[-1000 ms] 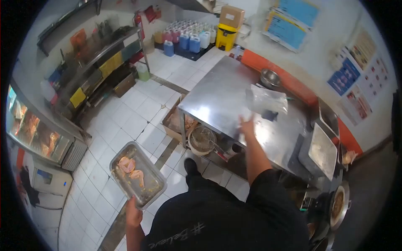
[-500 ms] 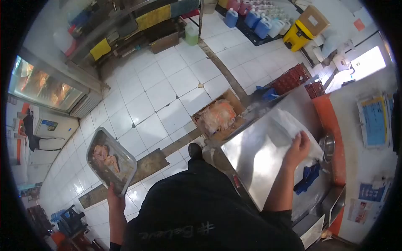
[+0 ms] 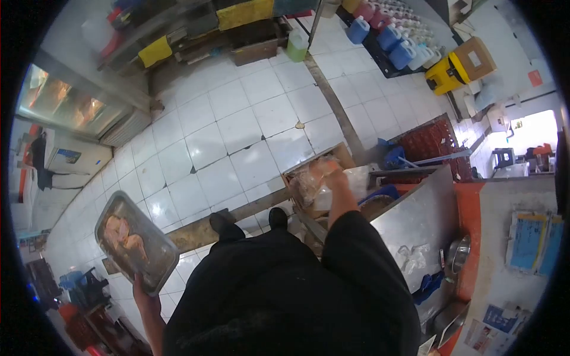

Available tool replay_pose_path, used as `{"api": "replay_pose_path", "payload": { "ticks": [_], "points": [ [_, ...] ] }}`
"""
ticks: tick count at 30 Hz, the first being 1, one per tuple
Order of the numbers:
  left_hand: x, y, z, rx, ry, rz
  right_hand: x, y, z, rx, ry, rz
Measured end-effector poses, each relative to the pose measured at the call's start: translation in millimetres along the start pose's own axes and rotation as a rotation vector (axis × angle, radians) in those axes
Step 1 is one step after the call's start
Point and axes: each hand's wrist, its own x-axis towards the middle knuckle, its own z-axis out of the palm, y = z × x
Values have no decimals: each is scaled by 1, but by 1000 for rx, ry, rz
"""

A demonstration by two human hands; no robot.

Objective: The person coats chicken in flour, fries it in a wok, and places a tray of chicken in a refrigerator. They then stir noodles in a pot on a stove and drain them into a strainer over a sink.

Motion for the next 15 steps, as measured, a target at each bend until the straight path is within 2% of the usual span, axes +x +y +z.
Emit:
{"api": "replay_pose_path", "payload": {
  "ticks": [2, 4, 5, 6, 8, 10, 12, 13, 15],
  "points": [
    [11, 1, -25, 8, 11, 3, -8, -22, 50, -5, 153, -77],
    [31, 14, -47, 711, -23, 165, -39, -75, 48, 28, 36, -55],
    [43, 25, -53, 529, 15, 51, -29, -97, 70, -25, -74, -136],
    [63, 30, -62, 526, -7, 61, -31, -123, 79, -78, -177, -216],
    [105, 38, -91, -48, -54, -39, -64, -173, 89, -136, -223, -231],
    [152, 49, -125, -71, -118, -40, -73, -204, 130, -253, -230, -442],
    [191, 61, -170, -94, -181, -14, -111, -235, 144, -159, -175, -371],
    [215, 65, -197, -68, -84, -24, -140, -249, 144, -149, -170, -371],
    [252, 88, -218, -72, -87, 4, -172, -275, 140, -57, -140, -423]
  ]
}}
